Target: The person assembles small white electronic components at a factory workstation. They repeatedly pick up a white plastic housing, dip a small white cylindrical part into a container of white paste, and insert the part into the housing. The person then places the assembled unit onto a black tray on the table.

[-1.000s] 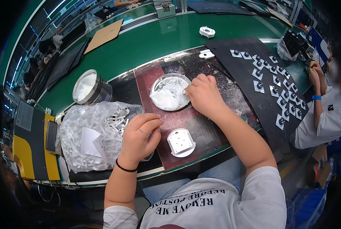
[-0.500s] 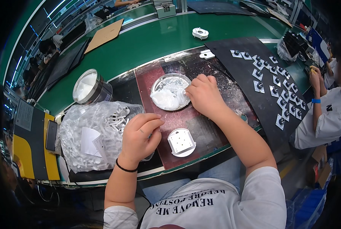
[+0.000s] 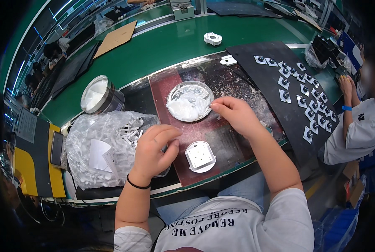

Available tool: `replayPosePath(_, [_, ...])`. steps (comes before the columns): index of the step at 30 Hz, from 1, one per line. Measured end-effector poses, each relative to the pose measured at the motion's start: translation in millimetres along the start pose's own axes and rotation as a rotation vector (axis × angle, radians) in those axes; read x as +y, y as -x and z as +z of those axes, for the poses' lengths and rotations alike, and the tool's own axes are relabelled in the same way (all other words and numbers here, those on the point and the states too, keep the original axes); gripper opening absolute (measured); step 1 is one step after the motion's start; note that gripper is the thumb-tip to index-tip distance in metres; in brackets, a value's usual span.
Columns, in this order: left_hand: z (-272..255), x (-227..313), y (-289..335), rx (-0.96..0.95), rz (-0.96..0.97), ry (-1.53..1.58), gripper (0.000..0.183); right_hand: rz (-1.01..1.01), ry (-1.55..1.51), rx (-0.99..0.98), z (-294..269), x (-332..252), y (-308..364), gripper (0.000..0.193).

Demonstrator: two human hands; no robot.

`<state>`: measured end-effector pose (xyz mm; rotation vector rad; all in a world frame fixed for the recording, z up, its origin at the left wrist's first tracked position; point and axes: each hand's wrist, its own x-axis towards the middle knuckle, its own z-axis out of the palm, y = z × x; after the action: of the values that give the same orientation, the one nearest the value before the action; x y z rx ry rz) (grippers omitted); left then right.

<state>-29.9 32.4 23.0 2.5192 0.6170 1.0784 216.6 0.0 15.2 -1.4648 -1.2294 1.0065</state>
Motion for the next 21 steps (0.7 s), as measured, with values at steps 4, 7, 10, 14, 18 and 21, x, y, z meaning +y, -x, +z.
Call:
replayPosePath(4, [3.6,1.6,4.1,-0.017,-0.153,0.293,0.093,0.091,-0.359,-0.116,4.2,7.6,26.6,0.018])
replayPosePath(7, [18.9,-3.9,10.4,-0.061,-0.01,0.302,0.128,0.086,-0.383,-0.181,11.1,7.8,37.7,0.02])
replayPosePath(10, [27.7,4.6,10.1,-0.132,-0.036,0.233,0.131,0.071,-0.399,-0.2,23.7,9.2,42.9,0.025])
replayPosePath(14, [30.9,5.8,12.7,-0.19,-0.027,0.157,0.129,-0.078,-0.207,-0.224,31.4,12.6,44.5,0.02])
replayPosePath(18, [29.2,7.8,13.0,-0.224,-0.047,0.163,0.127,-0.222,0.003,-0.239,32.3,20.1,42.1,0.02])
replayPosePath(21, [26.9,10.1,12.9,-0.242,-0.054,0.14,0.126,-0.272,0.065,-0.227,32.8,18.5,41.9,0.02])
